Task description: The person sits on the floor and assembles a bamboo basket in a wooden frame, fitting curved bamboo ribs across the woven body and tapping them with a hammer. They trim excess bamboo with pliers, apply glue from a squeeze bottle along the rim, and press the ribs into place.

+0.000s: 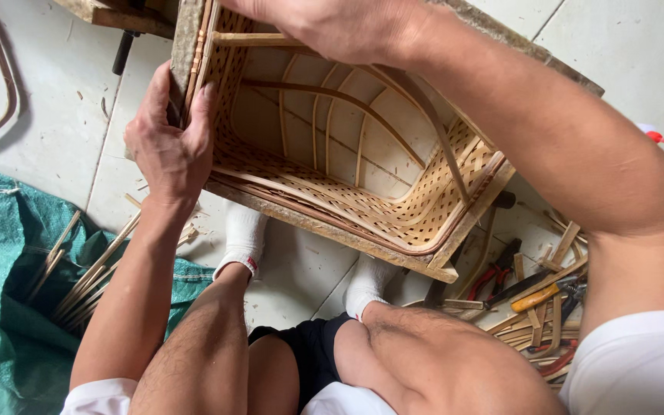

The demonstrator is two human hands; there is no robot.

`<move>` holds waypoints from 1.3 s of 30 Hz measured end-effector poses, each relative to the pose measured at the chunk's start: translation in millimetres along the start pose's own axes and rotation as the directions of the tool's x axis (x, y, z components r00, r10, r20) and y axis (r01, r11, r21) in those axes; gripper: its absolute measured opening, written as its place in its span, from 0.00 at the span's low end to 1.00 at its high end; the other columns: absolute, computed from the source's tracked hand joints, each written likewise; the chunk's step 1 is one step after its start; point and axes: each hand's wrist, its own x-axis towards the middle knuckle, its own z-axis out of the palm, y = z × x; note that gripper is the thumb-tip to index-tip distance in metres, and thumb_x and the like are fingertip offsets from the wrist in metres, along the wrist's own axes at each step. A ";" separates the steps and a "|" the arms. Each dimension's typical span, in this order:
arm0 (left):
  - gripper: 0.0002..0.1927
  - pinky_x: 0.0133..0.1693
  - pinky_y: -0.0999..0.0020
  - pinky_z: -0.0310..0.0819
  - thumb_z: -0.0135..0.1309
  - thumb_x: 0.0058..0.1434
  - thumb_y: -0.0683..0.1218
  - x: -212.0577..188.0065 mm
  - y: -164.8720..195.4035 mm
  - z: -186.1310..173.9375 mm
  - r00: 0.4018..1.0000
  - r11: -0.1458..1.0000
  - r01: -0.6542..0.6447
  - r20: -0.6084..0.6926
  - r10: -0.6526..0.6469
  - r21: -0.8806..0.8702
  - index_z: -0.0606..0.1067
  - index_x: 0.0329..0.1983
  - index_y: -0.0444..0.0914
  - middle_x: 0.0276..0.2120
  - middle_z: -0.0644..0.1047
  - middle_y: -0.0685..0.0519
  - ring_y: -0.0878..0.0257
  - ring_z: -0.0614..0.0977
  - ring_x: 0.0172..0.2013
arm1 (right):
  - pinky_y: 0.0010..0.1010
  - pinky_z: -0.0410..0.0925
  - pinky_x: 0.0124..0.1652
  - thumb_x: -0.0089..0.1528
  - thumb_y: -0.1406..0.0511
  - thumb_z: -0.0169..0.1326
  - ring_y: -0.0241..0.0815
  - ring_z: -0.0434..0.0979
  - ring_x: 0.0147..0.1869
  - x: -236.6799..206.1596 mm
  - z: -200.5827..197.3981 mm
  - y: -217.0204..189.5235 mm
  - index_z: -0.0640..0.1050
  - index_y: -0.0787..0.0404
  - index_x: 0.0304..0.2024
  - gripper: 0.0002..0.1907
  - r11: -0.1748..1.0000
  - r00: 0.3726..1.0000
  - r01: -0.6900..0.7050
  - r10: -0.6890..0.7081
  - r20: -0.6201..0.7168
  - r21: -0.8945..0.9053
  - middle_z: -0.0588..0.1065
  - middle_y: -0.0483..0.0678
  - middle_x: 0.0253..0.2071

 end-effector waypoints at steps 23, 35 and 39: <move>0.20 0.39 0.62 0.80 0.58 0.74 0.46 10.5 1.4 3.0 0.999 0.995 -0.003 -0.044 0.008 0.100 0.72 0.67 0.41 0.43 0.84 0.49 0.57 0.86 0.36 | 0.32 0.74 0.48 0.81 0.63 0.46 0.41 0.81 0.48 1.4 -0.6 -4.6 0.77 0.64 0.60 0.13 0.992 0.991 0.122 -0.122 0.047 0.005 0.81 0.51 0.47; 0.31 0.68 0.60 0.72 0.58 0.76 0.45 27.5 -10.7 14.5 0.973 0.966 -0.191 -0.092 0.209 0.175 0.59 0.76 0.35 0.70 0.70 0.43 0.50 0.76 0.66 | 0.31 0.72 0.52 0.72 0.60 0.52 0.43 0.83 0.54 20.6 15.3 -17.9 0.76 0.57 0.63 0.19 0.961 0.944 -0.275 0.273 0.187 -0.017 0.80 0.54 0.53; 0.27 0.70 0.60 0.71 0.54 0.76 0.40 30.2 -4.9 10.1 0.949 0.931 -0.298 -0.037 0.312 0.213 0.62 0.76 0.40 0.72 0.67 0.46 0.50 0.73 0.70 | 0.35 0.72 0.53 0.72 0.60 0.53 0.50 0.81 0.57 16.3 14.2 -14.2 0.77 0.60 0.62 0.18 0.986 0.970 -0.165 0.165 0.177 -0.012 0.79 0.57 0.55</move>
